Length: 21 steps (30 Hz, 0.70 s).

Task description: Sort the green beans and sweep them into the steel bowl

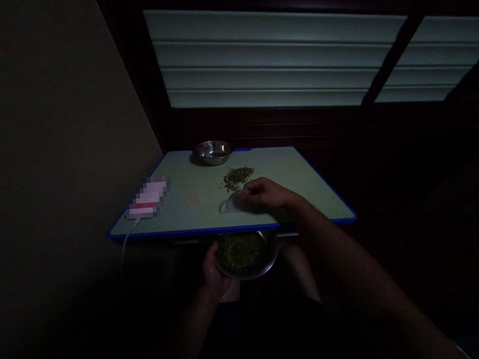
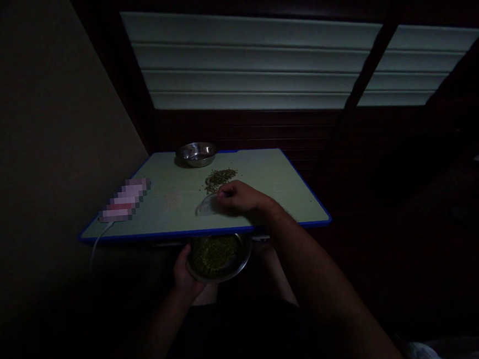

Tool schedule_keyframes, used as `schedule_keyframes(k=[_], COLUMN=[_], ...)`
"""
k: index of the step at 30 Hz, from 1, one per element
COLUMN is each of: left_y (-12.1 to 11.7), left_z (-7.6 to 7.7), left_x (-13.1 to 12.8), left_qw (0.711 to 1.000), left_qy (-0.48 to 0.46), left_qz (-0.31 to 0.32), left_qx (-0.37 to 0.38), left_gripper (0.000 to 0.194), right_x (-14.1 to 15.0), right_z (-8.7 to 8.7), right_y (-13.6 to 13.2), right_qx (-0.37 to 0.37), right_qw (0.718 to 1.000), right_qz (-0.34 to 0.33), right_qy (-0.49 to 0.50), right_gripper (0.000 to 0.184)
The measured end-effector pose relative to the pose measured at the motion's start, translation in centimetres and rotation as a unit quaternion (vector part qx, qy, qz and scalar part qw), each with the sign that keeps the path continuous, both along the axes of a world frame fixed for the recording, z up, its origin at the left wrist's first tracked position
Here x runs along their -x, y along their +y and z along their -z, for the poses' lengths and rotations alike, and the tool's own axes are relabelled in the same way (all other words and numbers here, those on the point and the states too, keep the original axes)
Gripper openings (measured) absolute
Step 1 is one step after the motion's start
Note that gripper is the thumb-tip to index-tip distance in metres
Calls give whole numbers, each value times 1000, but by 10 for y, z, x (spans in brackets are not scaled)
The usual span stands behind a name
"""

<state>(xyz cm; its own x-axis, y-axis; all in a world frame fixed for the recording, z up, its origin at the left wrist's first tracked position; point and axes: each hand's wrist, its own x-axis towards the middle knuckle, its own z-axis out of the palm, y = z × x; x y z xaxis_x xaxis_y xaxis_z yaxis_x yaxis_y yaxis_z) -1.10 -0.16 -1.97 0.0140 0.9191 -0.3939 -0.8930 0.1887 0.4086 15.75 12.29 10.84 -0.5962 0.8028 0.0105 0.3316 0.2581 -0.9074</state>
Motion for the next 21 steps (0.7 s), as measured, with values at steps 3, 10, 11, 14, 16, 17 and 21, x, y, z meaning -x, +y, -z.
schedule_keyframes(k=[3,10,11,14,16,17,21], left_y=[1,1,1,1,1,1,0], left_z=[3,6,6,7,7,6,-1], left_x=[1,3,3,4,4,4,0], left_qw=[1000,1000,1000,1000,1000,1000,999], left_qy=[4,0,3,11,8,9,30], left_qz=[-3,11,11,18,15,13,14], left_qx=[3,9,10,9,5,4,20], left_gripper=[24,25,26,28,28,28,25], right_x=[-1,-9,-10,-9,-8,-8,-8], right_z=[6,31,33,37,38,39,41], right_y=[26,48,48,46,47,47,48], right_qx=[-66,-181,-198,-231,-246,-252,-263], right_qw=[989,943,939,932,930,930,934], right_qz=[128,275,279,280,273,266,235], right_qy=[37,51,42,6,-12,-21,-53], right_gripper=[17,17,16,18,20,21,21])
